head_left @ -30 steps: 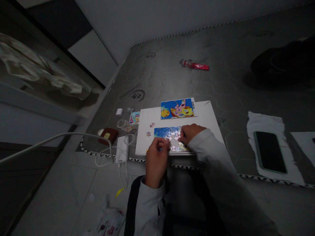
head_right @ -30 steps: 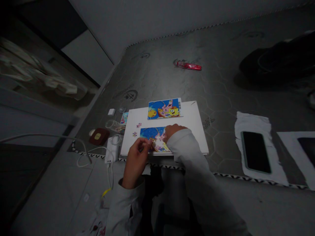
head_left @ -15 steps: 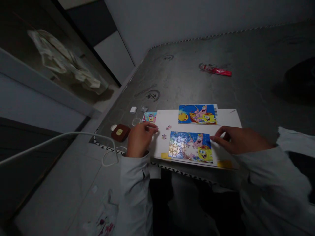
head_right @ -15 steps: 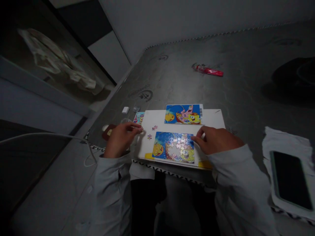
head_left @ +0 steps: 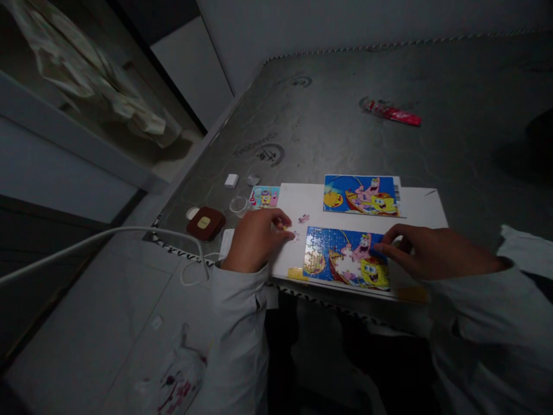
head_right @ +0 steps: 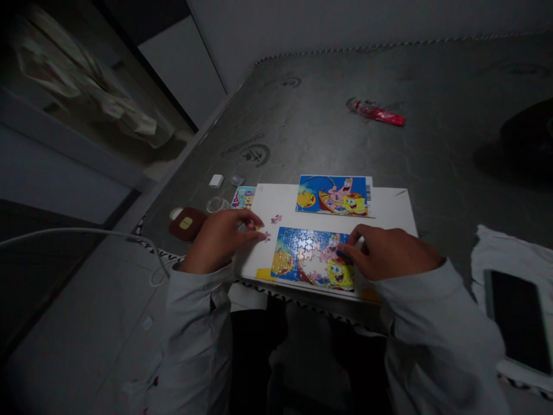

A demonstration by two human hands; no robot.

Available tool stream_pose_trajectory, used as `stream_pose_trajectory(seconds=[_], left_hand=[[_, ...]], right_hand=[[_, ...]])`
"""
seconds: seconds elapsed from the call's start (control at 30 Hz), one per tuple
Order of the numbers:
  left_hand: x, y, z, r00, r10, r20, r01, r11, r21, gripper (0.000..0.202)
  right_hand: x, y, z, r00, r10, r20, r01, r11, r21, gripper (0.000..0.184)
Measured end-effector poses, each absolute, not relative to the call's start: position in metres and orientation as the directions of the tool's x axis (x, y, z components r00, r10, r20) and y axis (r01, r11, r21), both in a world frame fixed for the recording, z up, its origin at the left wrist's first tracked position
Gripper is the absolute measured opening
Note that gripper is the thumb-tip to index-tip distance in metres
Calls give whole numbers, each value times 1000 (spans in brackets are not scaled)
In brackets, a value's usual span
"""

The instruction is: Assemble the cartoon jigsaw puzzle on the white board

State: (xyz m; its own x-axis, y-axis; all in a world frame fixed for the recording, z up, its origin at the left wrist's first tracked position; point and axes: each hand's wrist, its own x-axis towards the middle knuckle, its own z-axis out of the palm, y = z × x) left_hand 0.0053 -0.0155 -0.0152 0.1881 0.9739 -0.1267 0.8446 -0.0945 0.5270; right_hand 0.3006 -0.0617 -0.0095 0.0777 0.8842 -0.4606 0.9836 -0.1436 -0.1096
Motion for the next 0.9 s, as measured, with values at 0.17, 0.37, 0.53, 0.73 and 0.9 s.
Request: stream_pose_trajectory(seconds=[0.17, 0.37, 0.53, 0.73, 0.9], left_hand=[[9, -18, -17, 306, 943, -135, 844, -203, 496, 14], [12, -18, -10, 329, 922, -204, 861, -203, 467, 15], [14, -17, -10, 323, 912, -252, 877, -188, 442, 15], [14, -22, -5, 341, 920, -195, 817, -187, 546, 7], [33, -29, 3, 444, 890, -107, 635, -228, 738, 16]], right_hand=[[303, -63, -15, 44, 880, -473, 988, -109, -111, 27], [303, -67, -18, 11, 901, -433, 988, -76, -134, 35], [303, -66, -13, 21, 878, -478, 987, -93, -128, 36], [303, -67, -12, 1, 880, -475, 988, -74, -135, 38], [299, -69, -5, -82, 888, -453, 978, -15, -207, 33]])
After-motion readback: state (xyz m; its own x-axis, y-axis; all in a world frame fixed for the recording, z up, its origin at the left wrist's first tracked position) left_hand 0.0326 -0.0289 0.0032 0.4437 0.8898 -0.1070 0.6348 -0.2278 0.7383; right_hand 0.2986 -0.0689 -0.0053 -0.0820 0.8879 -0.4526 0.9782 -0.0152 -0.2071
